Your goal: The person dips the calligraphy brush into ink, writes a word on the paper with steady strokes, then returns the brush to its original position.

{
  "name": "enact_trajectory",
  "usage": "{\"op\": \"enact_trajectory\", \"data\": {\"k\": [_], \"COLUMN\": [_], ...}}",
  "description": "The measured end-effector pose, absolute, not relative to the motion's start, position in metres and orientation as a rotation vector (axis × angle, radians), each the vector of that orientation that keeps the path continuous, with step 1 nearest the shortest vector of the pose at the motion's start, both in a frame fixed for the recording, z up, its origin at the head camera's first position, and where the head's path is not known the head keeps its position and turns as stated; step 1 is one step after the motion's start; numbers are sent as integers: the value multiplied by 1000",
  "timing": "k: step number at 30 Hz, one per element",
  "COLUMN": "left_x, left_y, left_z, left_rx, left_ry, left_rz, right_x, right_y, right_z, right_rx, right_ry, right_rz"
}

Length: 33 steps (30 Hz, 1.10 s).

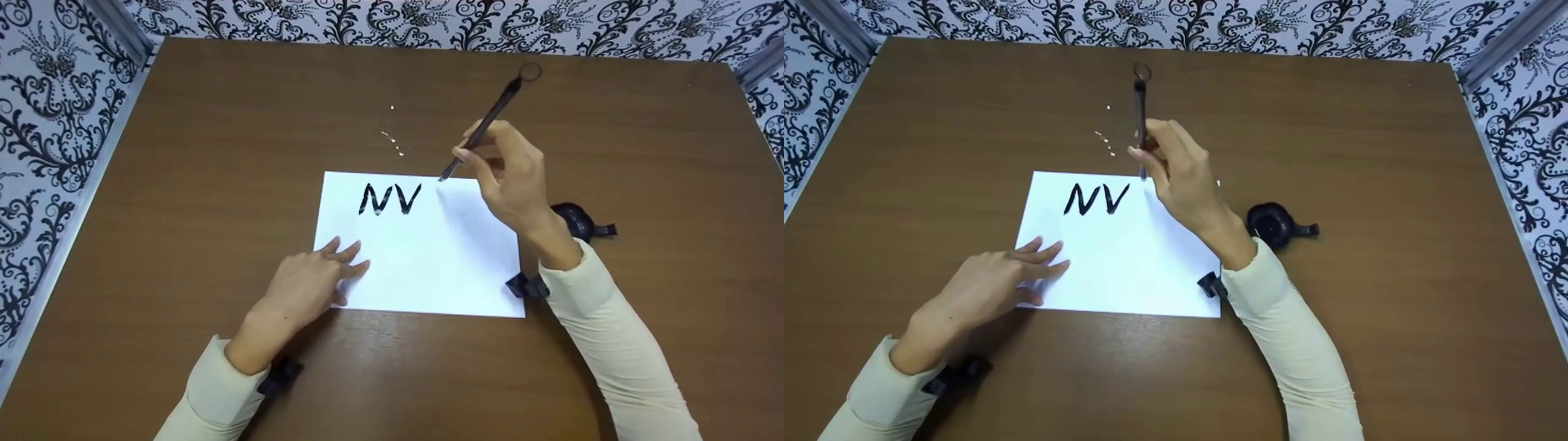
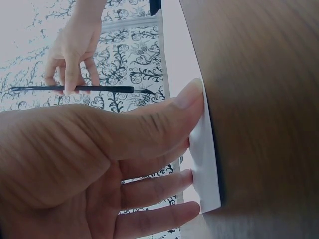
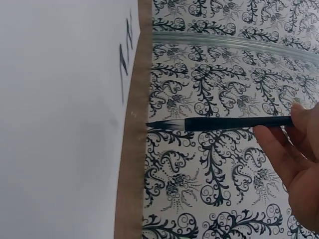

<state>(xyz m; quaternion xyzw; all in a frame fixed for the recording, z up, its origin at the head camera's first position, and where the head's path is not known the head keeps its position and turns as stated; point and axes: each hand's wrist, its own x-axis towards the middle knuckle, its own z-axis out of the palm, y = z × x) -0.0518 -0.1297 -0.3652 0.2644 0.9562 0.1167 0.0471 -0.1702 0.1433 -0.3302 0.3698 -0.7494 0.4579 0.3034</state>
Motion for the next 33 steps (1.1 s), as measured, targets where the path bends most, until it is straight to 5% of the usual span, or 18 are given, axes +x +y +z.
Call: {"op": "enact_trajectory", "data": {"k": [33], "left_x": [-51], "left_y": [-131], "left_z": [-365], "left_rx": [822], "left_ry": [2923], "left_rz": [316], "right_x": [-175], "right_y": [134], "right_z": [-353], "right_rx": [931], "right_ry": [-2056], "right_rz": [1167]}}
